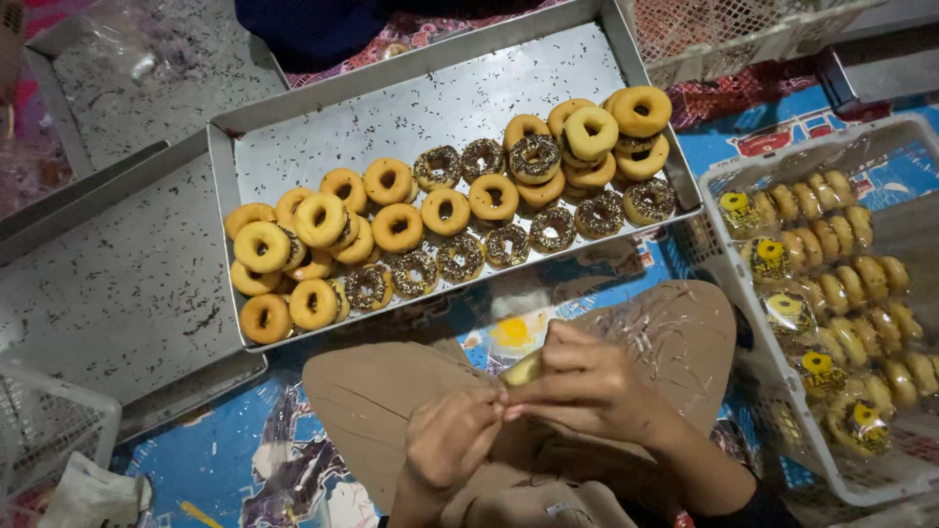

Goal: The person sits on the floor and repeatedly picks donuts from a metal tray, places them into small clear plastic bags, and sets the filled bags into a white basket. The donuts include plain and seeded varieties.

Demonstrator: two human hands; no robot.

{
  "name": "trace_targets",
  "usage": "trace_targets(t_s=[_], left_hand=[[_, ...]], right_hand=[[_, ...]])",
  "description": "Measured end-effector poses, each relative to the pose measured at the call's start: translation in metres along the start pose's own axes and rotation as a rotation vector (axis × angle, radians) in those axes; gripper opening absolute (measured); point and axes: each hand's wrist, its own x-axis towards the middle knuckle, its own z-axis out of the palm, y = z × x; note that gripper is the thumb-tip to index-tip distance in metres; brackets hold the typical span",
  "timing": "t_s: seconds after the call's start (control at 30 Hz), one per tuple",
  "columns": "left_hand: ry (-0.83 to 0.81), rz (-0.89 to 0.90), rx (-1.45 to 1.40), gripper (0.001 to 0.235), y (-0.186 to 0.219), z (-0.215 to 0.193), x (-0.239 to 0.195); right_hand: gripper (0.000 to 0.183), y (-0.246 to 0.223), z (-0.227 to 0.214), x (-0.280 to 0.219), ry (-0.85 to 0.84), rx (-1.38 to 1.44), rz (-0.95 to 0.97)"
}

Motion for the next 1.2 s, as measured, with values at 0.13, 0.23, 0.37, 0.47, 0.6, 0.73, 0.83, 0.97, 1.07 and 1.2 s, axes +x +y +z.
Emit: trace_targets(t_s=[0.13, 0.23, 0.37, 0.47, 0.6, 0.73, 0.83, 0.97, 1.07, 1.2], left_hand=[[0.059, -0.255, -0.14, 0.018, 0.004, -0.004, -0.004], [-0.071, -0.083, 0.062, 0.022, -0.001, -0.018, -0.005], [0.146, -0.129, 0.167, 0.006, -0.014, -0.037, -0.007], [0.325, -0.491, -0.14, 0.004, -0.02, -0.032, -0.012], [0.137, -1.046, -0.041, 0.01, -0.042, -0.008, -0.021], [0.328, -0.642, 0.131, 0.009, -0.08, -0.01, -0.057], [0.238, -0.749, 0.319, 0.016, -0.1, -0.018, -0.103], [0.006, -1.299, 0.263, 0.031, -0.106, -0.009, -0.156], [-0.026, -1.307, 0.247, 0.023, -0.097, -0.007, -0.181], [0.014, -1.112, 0.323, 0.032, -0.139, 0.026, -0.171]], right_hand=[[0.017, 0.011, 0.031, -0.021, 0.129, -0.42, -0.285], [0.016, 0.03, 0.05, -0.046, 0.222, -0.751, -0.414], [0.024, 0.092, 0.019, -0.049, -0.188, -1.219, 0.259], [0.033, 0.1, 0.006, -0.047, -0.817, -0.828, 0.849], [0.067, 0.084, 0.064, -0.024, -0.32, 0.134, 0.234], [0.019, 0.091, 0.157, -0.003, 0.296, 0.241, 0.314], [0.025, 0.097, 0.221, -0.026, 0.446, 0.597, 0.753], [0.026, 0.104, 0.263, -0.098, 0.097, 0.794, 1.312], [0.035, 0.139, 0.236, -0.134, -0.284, 0.465, 1.162], [0.021, 0.244, 0.174, -0.115, -0.201, -0.362, 0.818]])
